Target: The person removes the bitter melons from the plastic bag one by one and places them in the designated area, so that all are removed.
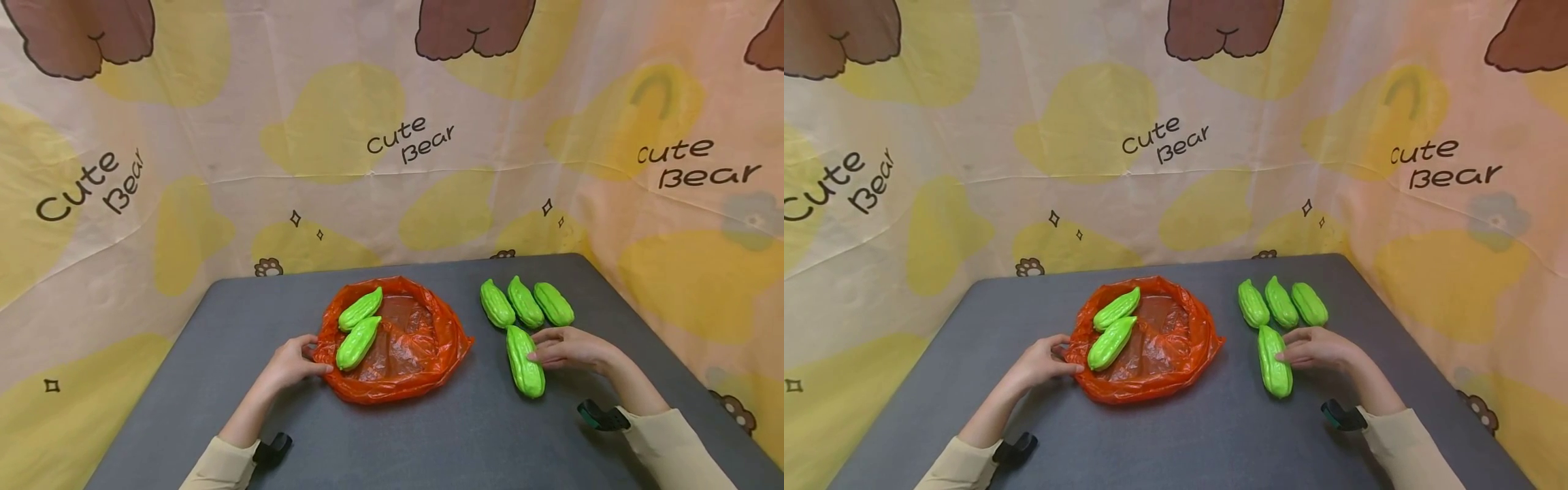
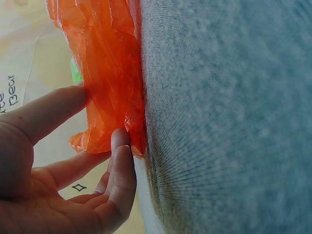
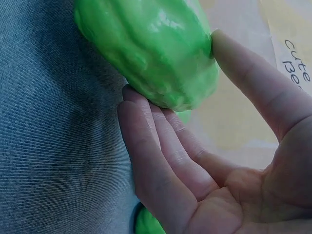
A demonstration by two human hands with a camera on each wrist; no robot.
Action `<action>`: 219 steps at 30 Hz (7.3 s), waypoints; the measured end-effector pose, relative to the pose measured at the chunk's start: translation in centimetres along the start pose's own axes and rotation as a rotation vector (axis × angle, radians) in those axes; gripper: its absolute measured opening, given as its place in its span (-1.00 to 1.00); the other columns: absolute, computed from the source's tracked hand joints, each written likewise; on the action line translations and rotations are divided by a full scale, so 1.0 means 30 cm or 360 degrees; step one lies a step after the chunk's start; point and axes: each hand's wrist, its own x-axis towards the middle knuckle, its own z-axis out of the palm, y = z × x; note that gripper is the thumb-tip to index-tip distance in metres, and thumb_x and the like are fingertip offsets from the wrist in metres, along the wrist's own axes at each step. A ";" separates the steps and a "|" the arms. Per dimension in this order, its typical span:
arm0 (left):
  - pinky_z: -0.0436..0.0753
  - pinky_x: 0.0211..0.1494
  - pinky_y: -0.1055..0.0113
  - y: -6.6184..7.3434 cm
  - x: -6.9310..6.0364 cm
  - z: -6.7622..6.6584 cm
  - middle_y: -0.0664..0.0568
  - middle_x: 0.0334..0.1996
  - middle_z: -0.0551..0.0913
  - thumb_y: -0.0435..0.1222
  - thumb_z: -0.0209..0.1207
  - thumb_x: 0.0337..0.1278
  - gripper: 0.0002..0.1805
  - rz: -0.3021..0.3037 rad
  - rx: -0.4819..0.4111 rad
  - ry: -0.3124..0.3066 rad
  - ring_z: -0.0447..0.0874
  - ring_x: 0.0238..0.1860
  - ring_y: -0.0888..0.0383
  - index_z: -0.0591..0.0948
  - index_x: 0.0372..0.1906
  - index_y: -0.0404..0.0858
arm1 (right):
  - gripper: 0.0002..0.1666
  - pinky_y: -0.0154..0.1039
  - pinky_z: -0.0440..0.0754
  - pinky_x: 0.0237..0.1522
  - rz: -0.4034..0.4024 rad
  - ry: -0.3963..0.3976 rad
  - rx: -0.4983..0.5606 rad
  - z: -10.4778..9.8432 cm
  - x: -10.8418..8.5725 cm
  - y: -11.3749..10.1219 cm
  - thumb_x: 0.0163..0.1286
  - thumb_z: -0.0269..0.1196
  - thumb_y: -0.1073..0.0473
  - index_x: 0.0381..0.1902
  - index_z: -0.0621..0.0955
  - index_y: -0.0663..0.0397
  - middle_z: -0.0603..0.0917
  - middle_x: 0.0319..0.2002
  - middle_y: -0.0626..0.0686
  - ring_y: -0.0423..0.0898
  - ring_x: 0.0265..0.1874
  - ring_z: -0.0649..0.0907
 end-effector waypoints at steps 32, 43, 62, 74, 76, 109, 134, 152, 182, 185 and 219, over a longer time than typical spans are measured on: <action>0.52 -0.39 0.28 0.011 -0.007 -0.002 -0.11 -0.30 0.65 -0.16 0.47 -0.25 -0.32 -0.0003 -0.0008 -0.0001 0.53 -0.44 0.13 0.52 0.05 -0.38 | -0.21 -0.07 0.56 0.06 0.0121 0.0027 -0.0026 0.007 0.028 0.008 0.32 0.23 0.05 0.31 0.25 0.45 0.53 0.16 0.23 -0.01 0.07 0.60; 0.52 -0.37 0.28 0.002 -0.004 -0.001 -0.11 -0.30 0.65 -0.14 0.47 -0.24 -0.32 0.0009 0.0006 -0.0004 0.53 -0.42 0.12 0.52 0.05 -0.38 | -0.22 -0.04 0.57 0.06 0.0126 0.0020 0.0048 0.010 0.038 0.014 0.35 0.21 0.08 0.32 0.22 0.47 0.43 0.23 0.31 0.03 0.12 0.57; 0.54 -0.38 0.28 0.002 0.000 0.001 -0.15 -0.22 0.66 -0.14 0.48 -0.25 -0.30 -0.0014 0.0000 -0.0006 0.55 -0.40 0.11 0.52 0.08 -0.38 | -0.21 -0.03 0.56 0.06 0.0078 -0.0014 0.0129 -0.006 0.048 0.031 0.37 0.19 0.09 0.34 0.18 0.49 0.50 0.16 0.21 -0.03 0.04 0.62; 0.53 -0.35 0.27 0.001 0.004 0.000 -0.14 -0.23 0.66 -0.12 0.48 -0.25 -0.29 -0.0019 0.0021 -0.0018 0.56 -0.36 0.11 0.52 0.07 -0.37 | -0.22 -0.02 0.56 0.06 0.0072 -0.0026 0.0135 -0.005 0.037 0.027 0.37 0.19 0.09 0.34 0.18 0.48 0.51 0.15 0.19 -0.04 0.03 0.62; 0.53 -0.36 0.27 0.001 0.005 0.000 -0.14 -0.23 0.65 -0.12 0.48 -0.25 -0.29 -0.0018 0.0020 -0.0021 0.55 -0.37 0.10 0.52 0.07 -0.37 | -0.22 -0.03 0.55 0.07 0.0070 -0.0026 0.0126 -0.006 0.036 0.026 0.37 0.19 0.08 0.34 0.19 0.48 0.51 0.15 0.19 -0.04 0.04 0.62; 0.54 -0.36 0.28 -0.007 0.007 0.000 -0.15 -0.21 0.66 -0.11 0.47 -0.23 -0.27 -0.0013 -0.0013 -0.0033 0.56 -0.37 0.11 0.50 0.10 -0.39 | -0.22 -0.15 0.54 0.10 -0.0138 0.0055 0.0246 -0.067 -0.049 -0.059 0.45 0.09 0.10 0.35 0.07 0.57 0.64 -0.07 -0.10 -0.23 -0.05 0.66; 0.54 -0.37 0.29 -0.005 0.010 0.000 -0.14 -0.22 0.67 -0.11 0.47 -0.22 -0.29 -0.0014 -0.0026 -0.0023 0.57 -0.36 0.12 0.51 0.08 -0.38 | -0.22 -0.07 0.49 0.16 -0.0222 0.0087 0.0187 0.010 -0.008 -0.184 0.43 0.12 0.08 0.37 0.11 0.48 0.56 0.11 0.15 -0.01 0.13 0.59; 0.54 -0.37 0.28 -0.001 0.006 -0.001 -0.13 -0.22 0.67 -0.12 0.47 -0.22 -0.28 -0.0011 -0.0026 -0.0020 0.57 -0.37 0.12 0.51 0.09 -0.39 | -0.29 0.09 0.36 0.24 -0.0256 0.0107 0.0210 0.088 0.099 -0.282 0.43 0.11 0.08 0.33 0.20 0.45 0.61 0.04 0.12 -0.14 -0.03 0.65; 0.54 -0.41 0.31 0.002 0.002 0.001 -0.10 -0.29 0.66 -0.13 0.46 -0.20 -0.33 -0.0031 -0.0067 0.0022 0.54 -0.44 0.14 0.53 0.08 -0.36 | -0.39 0.03 0.44 0.19 -0.0226 0.0072 0.0210 0.248 0.281 -0.429 0.42 0.13 0.05 0.28 0.34 0.31 0.43 0.24 0.35 0.11 0.13 0.58; 0.54 -0.40 0.31 0.002 0.004 0.002 -0.10 -0.29 0.67 -0.13 0.46 -0.20 -0.33 -0.0041 -0.0069 0.0029 0.55 -0.43 0.14 0.53 0.07 -0.35 | -0.40 0.04 0.44 0.19 -0.0220 0.0074 0.0218 0.267 0.303 -0.443 0.40 0.15 0.06 0.28 0.36 0.30 0.46 0.22 0.33 0.08 0.10 0.60; 0.53 -0.41 0.33 0.006 -0.002 -0.003 -0.09 -0.33 0.63 -0.23 0.45 -0.16 -0.44 -0.0038 -0.0205 0.0132 0.56 -0.40 0.14 0.59 0.02 -0.37 | -0.40 0.05 0.40 0.23 -0.0062 -0.0016 0.0398 0.465 0.477 -0.543 0.40 0.16 0.10 0.28 0.35 0.30 0.45 0.22 0.34 0.19 0.19 0.51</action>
